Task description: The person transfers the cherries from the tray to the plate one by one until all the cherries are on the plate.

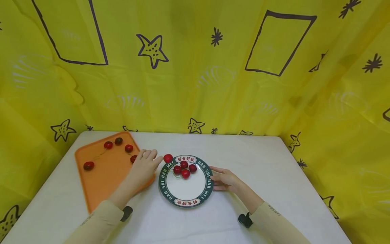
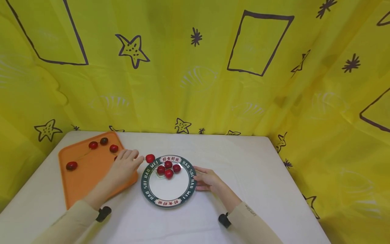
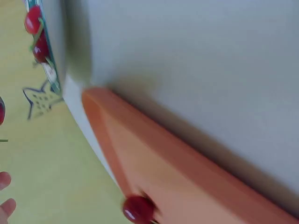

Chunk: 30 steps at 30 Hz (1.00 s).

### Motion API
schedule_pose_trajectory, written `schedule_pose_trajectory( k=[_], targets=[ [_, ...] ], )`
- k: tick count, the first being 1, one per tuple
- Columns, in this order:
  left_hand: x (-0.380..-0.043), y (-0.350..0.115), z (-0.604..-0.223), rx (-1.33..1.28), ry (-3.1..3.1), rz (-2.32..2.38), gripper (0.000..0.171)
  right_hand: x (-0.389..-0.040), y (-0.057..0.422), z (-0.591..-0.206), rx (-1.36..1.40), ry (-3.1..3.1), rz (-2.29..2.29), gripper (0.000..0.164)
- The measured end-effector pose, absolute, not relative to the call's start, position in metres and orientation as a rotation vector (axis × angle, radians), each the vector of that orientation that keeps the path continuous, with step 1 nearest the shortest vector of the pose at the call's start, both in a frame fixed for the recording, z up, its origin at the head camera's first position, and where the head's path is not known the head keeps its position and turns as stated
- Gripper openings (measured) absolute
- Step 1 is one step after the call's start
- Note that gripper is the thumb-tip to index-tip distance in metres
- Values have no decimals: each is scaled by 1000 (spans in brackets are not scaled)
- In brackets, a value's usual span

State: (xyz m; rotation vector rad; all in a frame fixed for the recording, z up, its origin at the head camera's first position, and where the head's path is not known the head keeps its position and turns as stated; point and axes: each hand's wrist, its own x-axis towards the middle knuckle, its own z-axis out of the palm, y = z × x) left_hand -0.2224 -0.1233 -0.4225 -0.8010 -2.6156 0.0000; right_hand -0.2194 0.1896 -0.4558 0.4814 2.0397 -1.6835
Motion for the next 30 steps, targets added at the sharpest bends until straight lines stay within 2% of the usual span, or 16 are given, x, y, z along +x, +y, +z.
schedule_pose_trajectory(
  k=[26, 30],
  targets=[
    [-217, -39, -458, -982, -2567, 48, 18, -219, 189, -454, 491, 2023, -1686, 49],
    [-216, -33, -460, -996, -2641, 101, 21, -220, 190, -454, 481, 2024, -1687, 48]
  ],
)
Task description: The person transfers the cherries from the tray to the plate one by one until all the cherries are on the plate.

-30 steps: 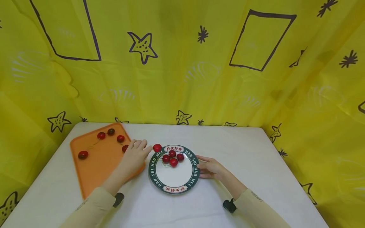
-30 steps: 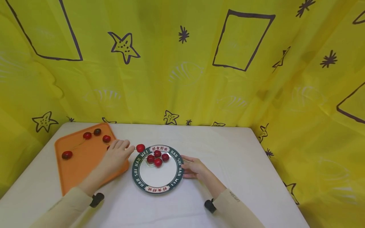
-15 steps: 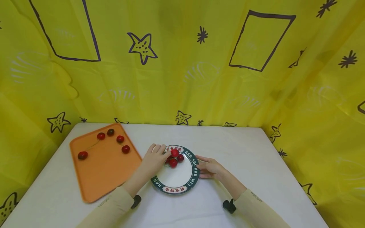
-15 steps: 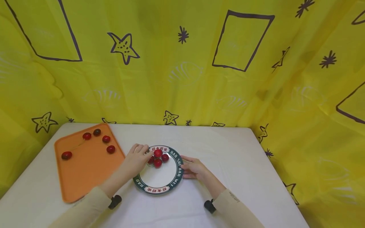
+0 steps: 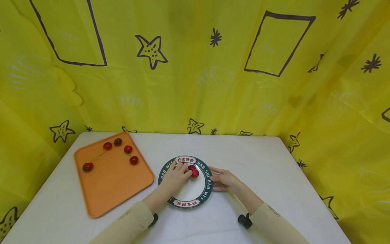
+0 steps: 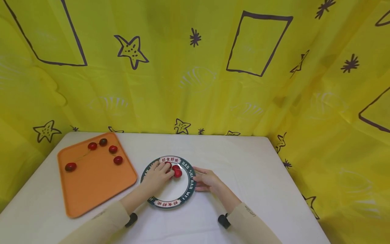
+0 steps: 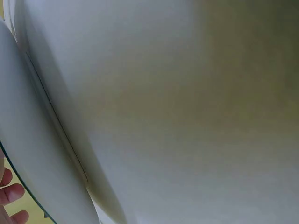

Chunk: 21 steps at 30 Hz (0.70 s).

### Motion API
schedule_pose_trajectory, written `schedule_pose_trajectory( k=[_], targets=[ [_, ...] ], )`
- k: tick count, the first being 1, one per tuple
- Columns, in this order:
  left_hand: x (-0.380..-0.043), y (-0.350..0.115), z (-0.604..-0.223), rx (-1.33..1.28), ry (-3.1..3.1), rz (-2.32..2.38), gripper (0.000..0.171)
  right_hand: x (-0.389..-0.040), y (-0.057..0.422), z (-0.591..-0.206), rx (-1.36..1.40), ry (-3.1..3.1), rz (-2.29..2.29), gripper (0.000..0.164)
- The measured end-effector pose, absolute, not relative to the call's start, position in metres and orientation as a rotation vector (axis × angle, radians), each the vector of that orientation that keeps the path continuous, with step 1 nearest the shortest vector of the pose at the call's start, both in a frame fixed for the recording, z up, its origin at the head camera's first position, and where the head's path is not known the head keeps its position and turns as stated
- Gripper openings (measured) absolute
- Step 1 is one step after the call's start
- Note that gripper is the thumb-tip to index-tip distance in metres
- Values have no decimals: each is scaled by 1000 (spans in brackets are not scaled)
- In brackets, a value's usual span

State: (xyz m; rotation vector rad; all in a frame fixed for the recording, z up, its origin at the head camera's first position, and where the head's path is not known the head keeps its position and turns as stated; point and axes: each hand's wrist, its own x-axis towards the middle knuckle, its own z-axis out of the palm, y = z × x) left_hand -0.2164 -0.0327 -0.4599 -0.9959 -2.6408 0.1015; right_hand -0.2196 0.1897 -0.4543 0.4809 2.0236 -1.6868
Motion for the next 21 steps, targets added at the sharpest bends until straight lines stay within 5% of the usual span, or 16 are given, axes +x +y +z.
schedule_pose_trajectory(
  k=[21],
  targets=[
    [-212, -23, -460, -1021, -2756, 274, 44, -221, 189, -457, 502, 2030, -1679, 47]
  ],
)
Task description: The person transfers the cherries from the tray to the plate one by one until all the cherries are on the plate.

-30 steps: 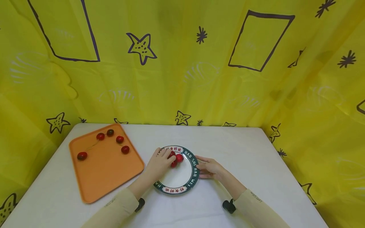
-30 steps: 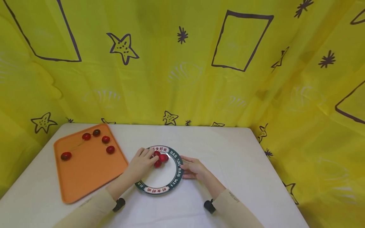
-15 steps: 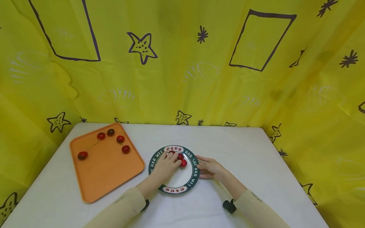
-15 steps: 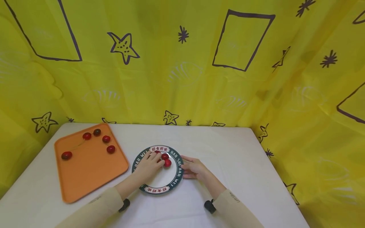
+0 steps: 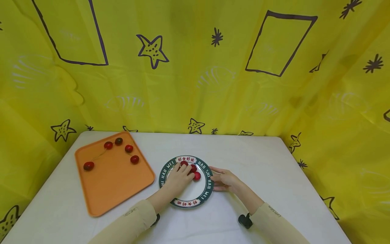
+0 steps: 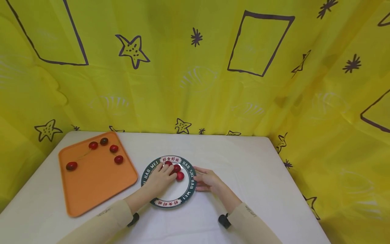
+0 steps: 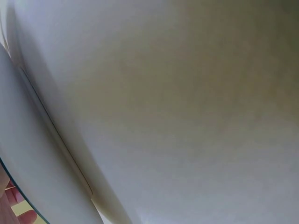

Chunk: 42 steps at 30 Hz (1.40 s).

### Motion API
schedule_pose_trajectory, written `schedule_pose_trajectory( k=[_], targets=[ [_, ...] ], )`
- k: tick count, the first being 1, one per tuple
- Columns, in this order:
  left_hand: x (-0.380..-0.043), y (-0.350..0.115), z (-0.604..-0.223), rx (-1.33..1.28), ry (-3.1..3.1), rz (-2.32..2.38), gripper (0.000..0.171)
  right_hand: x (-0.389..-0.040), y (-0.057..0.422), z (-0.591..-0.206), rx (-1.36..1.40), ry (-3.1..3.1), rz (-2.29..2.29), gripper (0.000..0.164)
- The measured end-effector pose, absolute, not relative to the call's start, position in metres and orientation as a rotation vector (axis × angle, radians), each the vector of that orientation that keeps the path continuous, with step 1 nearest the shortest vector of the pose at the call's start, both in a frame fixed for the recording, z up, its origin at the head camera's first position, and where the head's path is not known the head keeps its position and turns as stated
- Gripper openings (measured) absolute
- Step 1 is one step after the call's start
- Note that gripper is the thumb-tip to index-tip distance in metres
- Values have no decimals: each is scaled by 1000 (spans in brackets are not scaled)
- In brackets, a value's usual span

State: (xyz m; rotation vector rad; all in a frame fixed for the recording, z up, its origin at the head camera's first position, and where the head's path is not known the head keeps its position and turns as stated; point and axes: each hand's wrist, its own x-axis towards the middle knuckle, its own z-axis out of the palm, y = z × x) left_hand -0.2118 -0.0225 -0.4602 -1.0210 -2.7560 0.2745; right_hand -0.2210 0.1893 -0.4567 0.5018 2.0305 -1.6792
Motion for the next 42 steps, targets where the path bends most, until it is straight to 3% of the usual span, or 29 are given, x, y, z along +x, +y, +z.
schedule_pose_trajectory(
  k=[7, 16, 28, 35, 42],
  targets=[
    [-212, -25, -461, -999, -2761, 239, 44, -220, 190, -456, 493, 2015, -1685, 48],
    [-220, -49, -453, -872, -2681, 119, 21, -220, 190, -455, 479, 2014, -1686, 49],
    [-237, -107, -434, -666, -2796, 87, 29, -222, 189, -457, 501, 2041, -1675, 48],
    [-246, -148, -435, -565, -2865, 134, 43, -222, 189, -457, 493, 2032, -1686, 49],
    [-255, -184, -444, -459, -2893, 90, 38, -221, 189, -456, 483, 2039, -1678, 49]
  ],
)
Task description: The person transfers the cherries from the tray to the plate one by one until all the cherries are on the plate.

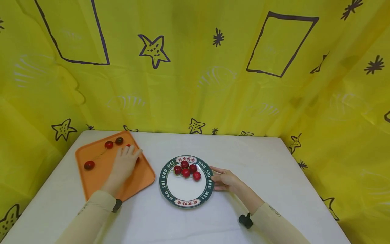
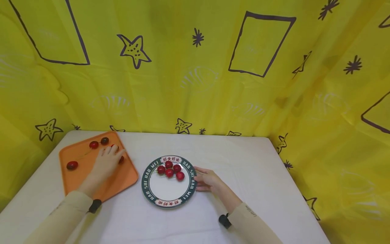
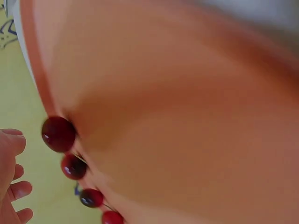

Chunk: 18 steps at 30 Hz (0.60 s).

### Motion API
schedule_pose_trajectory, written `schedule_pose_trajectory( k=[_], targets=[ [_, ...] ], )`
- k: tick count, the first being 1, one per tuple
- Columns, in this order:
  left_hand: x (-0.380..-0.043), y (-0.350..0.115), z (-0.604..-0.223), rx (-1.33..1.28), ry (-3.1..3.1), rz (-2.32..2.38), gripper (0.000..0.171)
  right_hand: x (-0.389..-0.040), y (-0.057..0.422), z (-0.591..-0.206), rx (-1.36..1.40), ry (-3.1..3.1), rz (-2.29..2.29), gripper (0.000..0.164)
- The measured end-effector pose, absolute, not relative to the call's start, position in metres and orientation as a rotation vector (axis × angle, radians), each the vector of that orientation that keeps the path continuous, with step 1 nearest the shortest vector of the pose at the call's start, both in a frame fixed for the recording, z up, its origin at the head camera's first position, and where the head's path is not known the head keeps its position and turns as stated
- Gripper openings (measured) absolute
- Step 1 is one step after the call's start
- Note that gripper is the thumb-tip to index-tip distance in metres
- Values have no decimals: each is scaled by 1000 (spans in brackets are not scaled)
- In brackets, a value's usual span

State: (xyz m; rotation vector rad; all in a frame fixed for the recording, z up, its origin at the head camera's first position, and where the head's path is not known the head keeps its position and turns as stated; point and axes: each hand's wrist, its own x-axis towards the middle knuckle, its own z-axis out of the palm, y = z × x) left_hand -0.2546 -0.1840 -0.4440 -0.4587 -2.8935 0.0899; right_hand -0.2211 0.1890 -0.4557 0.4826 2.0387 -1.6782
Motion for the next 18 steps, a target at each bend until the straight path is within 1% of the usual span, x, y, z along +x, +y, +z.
schedule_pose_trajectory(
  k=[7, 18],
  targets=[
    [-260, -202, -448, -396, -2930, -41, 38, -221, 190, -456, 488, 2034, -1680, 49],
    [-261, -212, -451, -367, -3019, -77, 37, -220, 190, -455, 480, 2029, -1687, 49]
  ],
)
